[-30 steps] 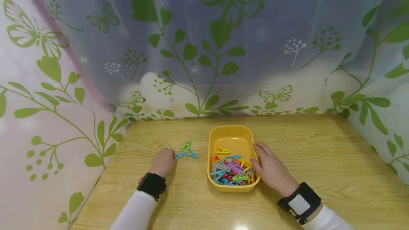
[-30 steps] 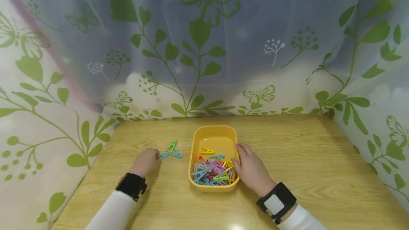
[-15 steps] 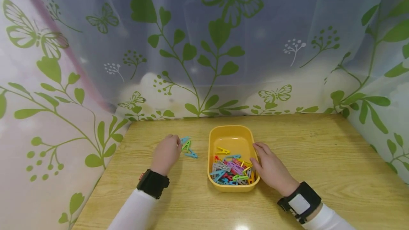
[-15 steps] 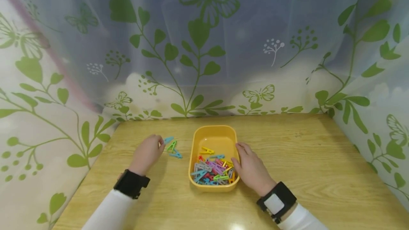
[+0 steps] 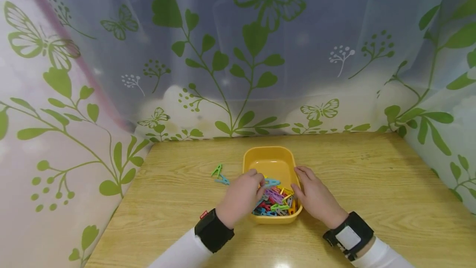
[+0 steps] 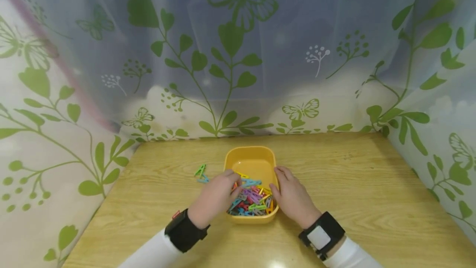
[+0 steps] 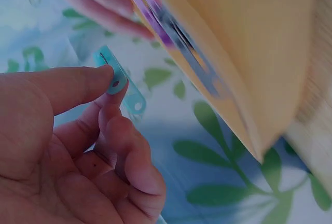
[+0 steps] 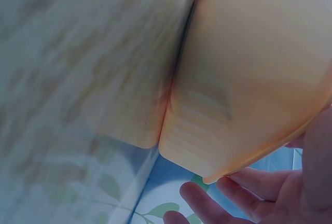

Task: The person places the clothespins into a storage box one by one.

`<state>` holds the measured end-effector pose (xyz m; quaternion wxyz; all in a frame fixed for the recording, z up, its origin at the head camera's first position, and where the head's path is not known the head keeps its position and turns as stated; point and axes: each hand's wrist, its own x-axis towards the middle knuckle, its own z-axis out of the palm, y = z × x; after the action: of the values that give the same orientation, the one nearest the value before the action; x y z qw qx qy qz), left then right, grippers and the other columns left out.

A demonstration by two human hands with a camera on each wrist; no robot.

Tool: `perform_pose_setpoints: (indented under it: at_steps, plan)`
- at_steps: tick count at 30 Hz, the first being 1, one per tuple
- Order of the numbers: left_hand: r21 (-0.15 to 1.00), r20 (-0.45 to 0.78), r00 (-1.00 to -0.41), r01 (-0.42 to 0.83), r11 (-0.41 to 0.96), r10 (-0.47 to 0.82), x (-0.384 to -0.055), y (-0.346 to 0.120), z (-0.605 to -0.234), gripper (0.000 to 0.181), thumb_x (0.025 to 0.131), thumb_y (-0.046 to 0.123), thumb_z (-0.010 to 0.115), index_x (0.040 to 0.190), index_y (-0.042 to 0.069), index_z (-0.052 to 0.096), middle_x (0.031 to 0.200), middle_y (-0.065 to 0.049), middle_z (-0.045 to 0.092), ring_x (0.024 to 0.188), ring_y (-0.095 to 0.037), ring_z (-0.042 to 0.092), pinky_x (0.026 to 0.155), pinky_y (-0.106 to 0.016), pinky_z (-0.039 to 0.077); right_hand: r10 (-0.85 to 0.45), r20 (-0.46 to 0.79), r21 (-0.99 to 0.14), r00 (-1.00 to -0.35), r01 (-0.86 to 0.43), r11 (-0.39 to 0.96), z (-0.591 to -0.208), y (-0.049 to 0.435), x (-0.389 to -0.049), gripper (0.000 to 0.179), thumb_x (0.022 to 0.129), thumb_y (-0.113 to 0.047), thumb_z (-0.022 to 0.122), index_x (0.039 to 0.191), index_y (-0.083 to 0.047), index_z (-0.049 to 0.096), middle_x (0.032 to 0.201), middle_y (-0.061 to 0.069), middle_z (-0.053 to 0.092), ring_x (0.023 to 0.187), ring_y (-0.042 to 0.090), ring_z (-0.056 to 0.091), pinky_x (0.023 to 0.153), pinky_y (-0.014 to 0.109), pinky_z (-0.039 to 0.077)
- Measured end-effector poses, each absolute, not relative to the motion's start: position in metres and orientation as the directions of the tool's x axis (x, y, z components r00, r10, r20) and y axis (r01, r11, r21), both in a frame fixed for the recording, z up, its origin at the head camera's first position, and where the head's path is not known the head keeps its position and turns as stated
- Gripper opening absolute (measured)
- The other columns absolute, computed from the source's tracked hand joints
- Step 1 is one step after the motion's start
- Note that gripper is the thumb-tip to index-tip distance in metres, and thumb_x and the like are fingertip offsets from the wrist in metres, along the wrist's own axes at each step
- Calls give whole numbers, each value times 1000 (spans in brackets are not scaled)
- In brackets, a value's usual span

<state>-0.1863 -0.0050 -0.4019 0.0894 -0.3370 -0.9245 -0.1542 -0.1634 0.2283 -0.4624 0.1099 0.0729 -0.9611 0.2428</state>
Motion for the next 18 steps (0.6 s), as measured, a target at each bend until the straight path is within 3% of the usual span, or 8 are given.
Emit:
perform_pose_setpoints:
  at_steps: [10,18]
  plan:
    - [46,273,-606,784,619,747,-169,24,-412,10,96,25,75,89,18,71,83,7,55,69,-2,48,59,-12,38,-110,319,-416,-941,-244,876,-460,227,-162,52,104,-18,61,143,13,49,146,29,50,129,44,57,104,56,49]
    - [19,272,-611,776,630,744,-162,32,-417,12,97,25,74,86,20,71,80,7,50,65,-4,48,54,-15,35,-120,334,-409,-935,-258,875,-463,228,-162,52,103,-18,61,143,13,49,145,29,50,129,44,58,103,55,50]
